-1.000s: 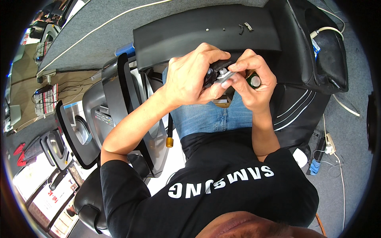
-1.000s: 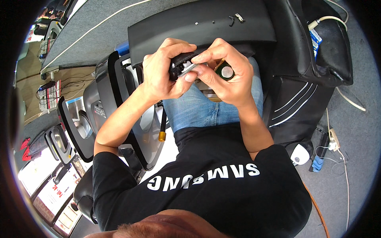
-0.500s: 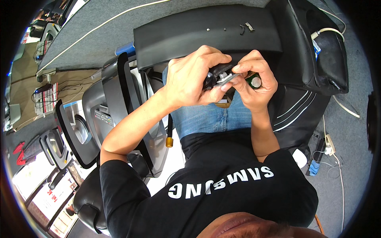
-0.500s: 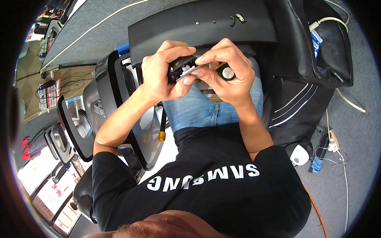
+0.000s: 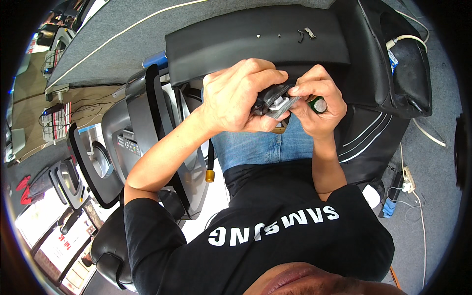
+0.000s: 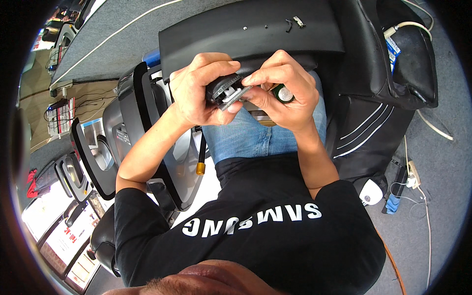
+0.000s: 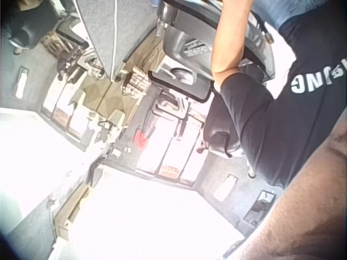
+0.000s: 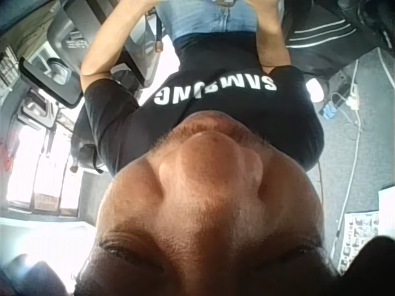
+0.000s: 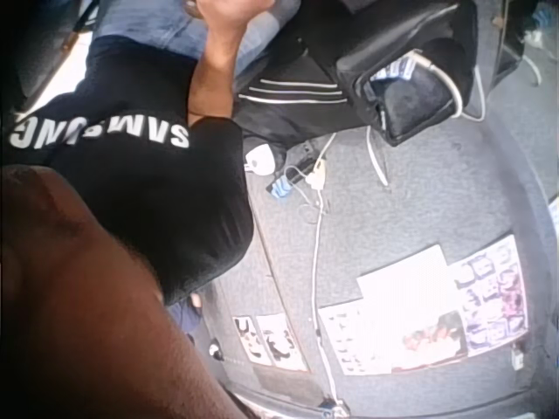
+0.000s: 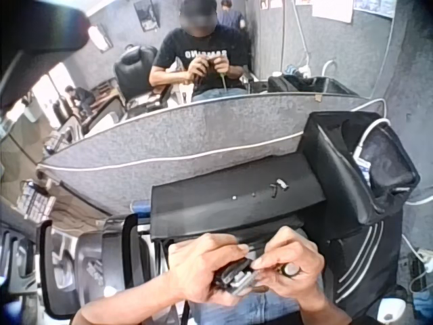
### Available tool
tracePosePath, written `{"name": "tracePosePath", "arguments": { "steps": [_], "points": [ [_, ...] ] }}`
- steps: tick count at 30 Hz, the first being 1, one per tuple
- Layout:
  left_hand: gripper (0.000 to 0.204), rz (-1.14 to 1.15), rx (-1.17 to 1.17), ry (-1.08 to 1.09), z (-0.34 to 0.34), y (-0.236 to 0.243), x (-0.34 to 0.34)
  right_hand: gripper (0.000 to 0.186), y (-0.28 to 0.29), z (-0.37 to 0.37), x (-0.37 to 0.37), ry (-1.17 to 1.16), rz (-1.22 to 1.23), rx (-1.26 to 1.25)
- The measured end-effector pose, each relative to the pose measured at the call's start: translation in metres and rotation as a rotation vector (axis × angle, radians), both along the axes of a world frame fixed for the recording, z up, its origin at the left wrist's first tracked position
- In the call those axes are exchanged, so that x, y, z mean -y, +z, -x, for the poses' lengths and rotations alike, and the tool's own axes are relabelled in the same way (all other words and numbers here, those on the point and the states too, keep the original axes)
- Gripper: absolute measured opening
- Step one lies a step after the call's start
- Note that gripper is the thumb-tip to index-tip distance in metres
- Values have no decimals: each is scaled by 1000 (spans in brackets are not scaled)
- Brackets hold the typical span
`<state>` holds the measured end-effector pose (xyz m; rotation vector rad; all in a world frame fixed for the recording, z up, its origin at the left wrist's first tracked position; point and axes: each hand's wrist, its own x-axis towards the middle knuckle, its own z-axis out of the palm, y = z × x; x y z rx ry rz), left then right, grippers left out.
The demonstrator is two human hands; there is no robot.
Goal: The person disassembles and reassembles a pair of hair clippers. Using a screwdriver, the person removes the blades, brushes out hair debris, and then carefully aligns and screws the metal blades back onto the clipper body.
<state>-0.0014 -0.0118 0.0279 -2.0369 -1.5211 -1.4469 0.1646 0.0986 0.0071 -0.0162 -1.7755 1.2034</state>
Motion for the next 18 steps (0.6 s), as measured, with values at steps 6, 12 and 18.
{"name": "tracePosePath", "arguments": {
  "steps": [6, 12, 18],
  "points": [
    [40, -10, -1, 11, 2, -5, -1, 25, 1, 1, 2, -16, 31, 22],
    [38, -13, -22, 11, 2, -4, 0, 23, 0, 3, 6, -8, 75, -1],
    [39, 68, 100, -37, 0, -8, 4, 21, 3, 7, 12, -55, 138, 26]
  ]
}}
